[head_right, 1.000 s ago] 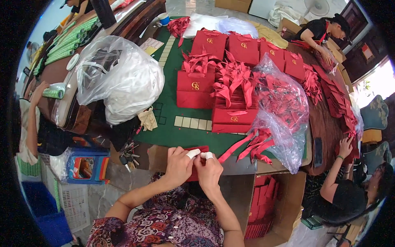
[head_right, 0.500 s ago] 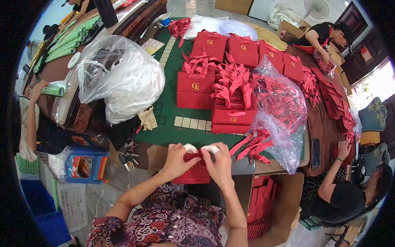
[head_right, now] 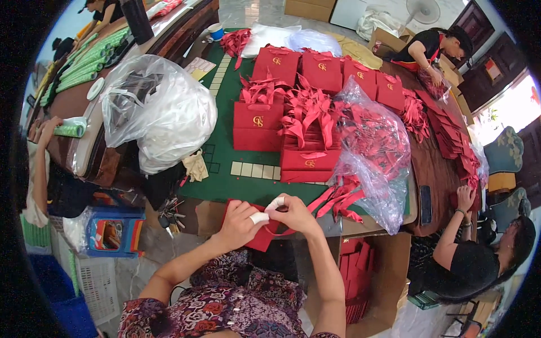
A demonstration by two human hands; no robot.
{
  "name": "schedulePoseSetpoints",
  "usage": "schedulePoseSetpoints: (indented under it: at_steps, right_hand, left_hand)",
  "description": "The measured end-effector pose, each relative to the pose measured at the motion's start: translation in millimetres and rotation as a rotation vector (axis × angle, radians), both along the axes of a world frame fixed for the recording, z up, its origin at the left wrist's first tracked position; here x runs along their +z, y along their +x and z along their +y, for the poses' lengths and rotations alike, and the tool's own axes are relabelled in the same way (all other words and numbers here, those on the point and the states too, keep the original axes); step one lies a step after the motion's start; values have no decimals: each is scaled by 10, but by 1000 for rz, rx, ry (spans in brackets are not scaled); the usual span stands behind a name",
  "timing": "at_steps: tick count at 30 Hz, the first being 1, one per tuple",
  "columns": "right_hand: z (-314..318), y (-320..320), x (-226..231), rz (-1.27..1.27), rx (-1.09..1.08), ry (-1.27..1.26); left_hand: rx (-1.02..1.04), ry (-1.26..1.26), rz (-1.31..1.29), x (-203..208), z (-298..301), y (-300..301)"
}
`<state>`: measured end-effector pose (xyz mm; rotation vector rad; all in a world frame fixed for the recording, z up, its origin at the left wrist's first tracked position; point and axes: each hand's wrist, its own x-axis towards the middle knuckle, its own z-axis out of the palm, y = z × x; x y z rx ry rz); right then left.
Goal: The person attaches ribbon handles to gift bags by hand and places the assembled bags into a cardboard box.
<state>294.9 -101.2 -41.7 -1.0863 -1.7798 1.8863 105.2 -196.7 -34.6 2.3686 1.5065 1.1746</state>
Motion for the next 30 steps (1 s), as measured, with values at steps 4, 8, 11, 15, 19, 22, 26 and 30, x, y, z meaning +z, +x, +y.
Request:
schedulePoseSetpoints:
  at_steps: [4,8,11,15,19,22,26,30]
  right_hand:
    - [-16,-125,-95,-15,-329,201]
    - [6,-42,-37,-58,-434,355]
    - [-43,73,29,-152,-515,473]
    - [-191,402,-12,-251,-662,678]
    - [-267,507,-80,-643,-740,783]
    - [-233,442,-97,-787,-774,763]
    - [-171,457,-177,-817,-773,842]
    - [-180,503,-255,-784,-753,904]
  left_hand:
    - [-41,-109,-59,54,32,-47]
    - [-21,-211,-86,78,79,-71]
    - [73,-283,-114,55,152,-180]
    - [211,-309,-78,-222,297,-334]
    - [241,-315,-109,-274,346,-338]
    - [297,-236,-105,-267,300,-367]
    - [363,-311,-108,-174,158,-546]
    - [403,-388,-95,-140,-20,-767]
